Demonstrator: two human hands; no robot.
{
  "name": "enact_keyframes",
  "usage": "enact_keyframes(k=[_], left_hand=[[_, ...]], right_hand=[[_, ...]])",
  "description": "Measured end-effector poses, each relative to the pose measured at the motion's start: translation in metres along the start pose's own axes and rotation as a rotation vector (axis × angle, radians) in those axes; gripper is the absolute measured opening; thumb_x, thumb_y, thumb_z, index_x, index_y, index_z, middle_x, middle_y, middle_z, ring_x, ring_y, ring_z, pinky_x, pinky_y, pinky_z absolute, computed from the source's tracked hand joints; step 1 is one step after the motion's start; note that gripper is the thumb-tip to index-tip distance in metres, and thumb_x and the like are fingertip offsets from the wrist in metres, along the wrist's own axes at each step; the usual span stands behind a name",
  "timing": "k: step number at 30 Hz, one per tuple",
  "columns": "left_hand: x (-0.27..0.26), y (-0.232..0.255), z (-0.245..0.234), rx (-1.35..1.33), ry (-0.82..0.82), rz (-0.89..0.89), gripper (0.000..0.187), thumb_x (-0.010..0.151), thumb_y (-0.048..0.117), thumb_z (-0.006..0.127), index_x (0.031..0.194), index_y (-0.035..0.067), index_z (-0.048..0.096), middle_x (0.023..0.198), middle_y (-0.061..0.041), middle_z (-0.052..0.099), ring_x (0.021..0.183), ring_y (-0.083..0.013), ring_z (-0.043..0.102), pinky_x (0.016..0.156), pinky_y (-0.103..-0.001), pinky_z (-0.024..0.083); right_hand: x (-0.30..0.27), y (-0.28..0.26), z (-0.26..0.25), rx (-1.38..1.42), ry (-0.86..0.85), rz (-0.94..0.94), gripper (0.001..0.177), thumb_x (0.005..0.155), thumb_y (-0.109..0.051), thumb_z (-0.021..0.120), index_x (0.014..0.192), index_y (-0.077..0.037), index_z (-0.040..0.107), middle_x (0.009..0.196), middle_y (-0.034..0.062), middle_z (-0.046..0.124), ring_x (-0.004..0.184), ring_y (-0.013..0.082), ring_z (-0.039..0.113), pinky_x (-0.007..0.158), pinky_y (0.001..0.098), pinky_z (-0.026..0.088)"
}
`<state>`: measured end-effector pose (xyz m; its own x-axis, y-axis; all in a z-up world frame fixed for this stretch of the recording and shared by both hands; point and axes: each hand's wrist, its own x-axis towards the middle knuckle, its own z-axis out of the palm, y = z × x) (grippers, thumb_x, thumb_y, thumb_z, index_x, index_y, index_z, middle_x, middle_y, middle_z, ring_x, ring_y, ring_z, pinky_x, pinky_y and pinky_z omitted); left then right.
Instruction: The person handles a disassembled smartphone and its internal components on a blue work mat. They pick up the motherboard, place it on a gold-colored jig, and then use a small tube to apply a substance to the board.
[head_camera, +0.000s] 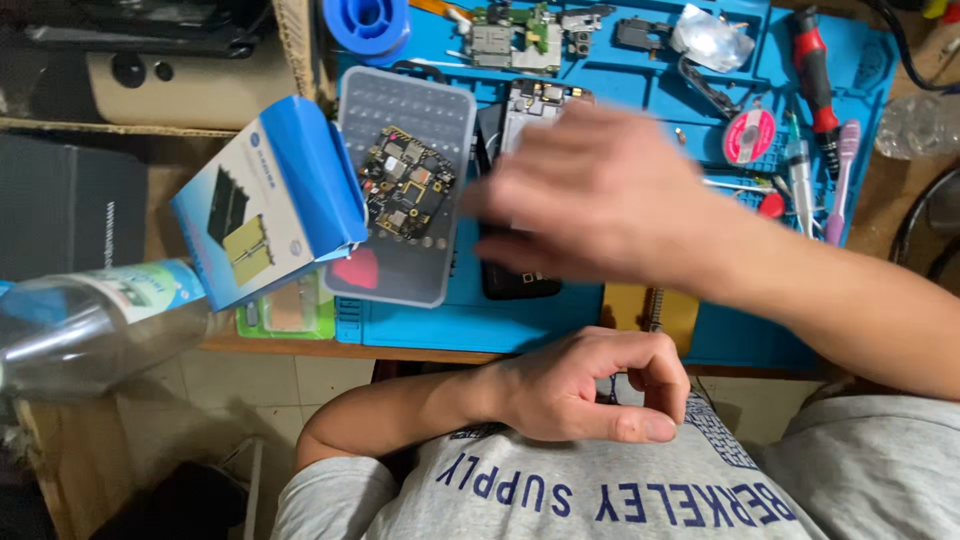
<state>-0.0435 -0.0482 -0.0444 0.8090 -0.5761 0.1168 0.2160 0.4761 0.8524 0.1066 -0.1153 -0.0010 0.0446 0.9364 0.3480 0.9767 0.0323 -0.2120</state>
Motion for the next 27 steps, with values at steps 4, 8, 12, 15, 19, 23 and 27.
enact_keyframes(k=[4, 8, 12, 15, 19, 23, 27], left_hand=[[0.001, 0.003, -0.001, 0.007, -0.007, 0.010, 0.014, 0.096, 0.029, 0.057, 0.099, 0.015, 0.056, 0.095, 0.002, 0.059, 0.087, -0.0119, 0.058, 0.082, -0.025, 0.050], [0.003, 0.004, -0.002, 0.003, -0.019, -0.018, 0.015, 0.096, 0.030, 0.057, 0.100, 0.016, 0.056, 0.096, 0.002, 0.059, 0.088, -0.0120, 0.058, 0.085, -0.025, 0.051], [0.003, 0.003, 0.000, 0.040, -0.015, 0.012, 0.015, 0.094, 0.028, 0.060, 0.100, 0.016, 0.056, 0.095, 0.001, 0.060, 0.088, -0.0131, 0.060, 0.084, -0.026, 0.051], [0.007, 0.005, -0.004, 0.182, -0.142, 0.312, 0.022, 0.097, 0.037, 0.053, 0.090, 0.016, 0.054, 0.089, 0.004, 0.059, 0.083, -0.0219, 0.060, 0.083, -0.035, 0.046], [0.002, 0.016, -0.005, 0.444, -0.150, 0.414, 0.022, 0.093, 0.032, 0.053, 0.080, 0.015, 0.053, 0.084, 0.001, 0.056, 0.080, -0.0245, 0.056, 0.076, -0.037, 0.035], [-0.008, 0.024, -0.006, 0.689, 0.063, 0.584, 0.026, 0.095, 0.030, 0.049, 0.075, 0.013, 0.051, 0.077, 0.001, 0.056, 0.068, -0.0215, 0.055, 0.066, -0.037, 0.034], [-0.014, 0.038, -0.015, 1.206, 0.388, 0.882, 0.026, 0.099, 0.025, 0.044, 0.076, 0.014, 0.053, 0.061, 0.004, 0.054, 0.052, -0.0105, 0.056, 0.053, -0.025, 0.038]], right_hand=[[-0.034, 0.012, -0.030, -0.036, -0.015, 0.225, 0.022, 0.104, -0.027, 0.077, 0.108, -0.009, 0.066, 0.086, 0.0031, 0.062, 0.077, 0.0273, 0.060, 0.066, 0.0387, 0.044], [-0.065, 0.006, -0.036, -0.224, -0.225, 0.338, 0.027, 0.101, -0.041, 0.077, 0.098, -0.017, 0.065, 0.080, -0.0014, 0.059, 0.075, 0.0230, 0.058, 0.064, 0.0353, 0.041], [-0.078, -0.008, -0.020, -0.124, -0.235, 0.215, 0.024, 0.097, -0.041, 0.069, 0.091, -0.018, 0.063, 0.075, -0.0009, 0.059, 0.067, 0.0185, 0.054, 0.059, 0.0327, 0.039], [-0.070, -0.015, -0.016, -0.118, -0.241, 0.086, 0.007, 0.100, -0.014, 0.063, 0.100, -0.015, 0.056, 0.071, 0.0002, 0.050, 0.061, 0.0191, 0.046, 0.053, 0.0328, 0.033], [-0.070, -0.010, -0.005, -0.255, -0.195, -0.002, 0.011, 0.102, -0.015, 0.059, 0.092, -0.016, 0.054, 0.071, -0.0002, 0.046, 0.064, 0.0198, 0.046, 0.055, 0.0318, 0.034], [-0.063, -0.005, -0.003, -0.362, -0.121, -0.084, 0.008, 0.100, -0.009, 0.058, 0.103, -0.016, 0.057, 0.075, -0.0003, 0.049, 0.062, 0.0172, 0.044, 0.055, 0.0291, 0.033], [-0.058, -0.002, 0.000, -0.408, -0.083, -0.114, 0.009, 0.101, -0.010, 0.056, 0.094, -0.016, 0.055, 0.069, -0.0004, 0.044, 0.060, 0.0176, 0.041, 0.055, 0.0289, 0.031]])
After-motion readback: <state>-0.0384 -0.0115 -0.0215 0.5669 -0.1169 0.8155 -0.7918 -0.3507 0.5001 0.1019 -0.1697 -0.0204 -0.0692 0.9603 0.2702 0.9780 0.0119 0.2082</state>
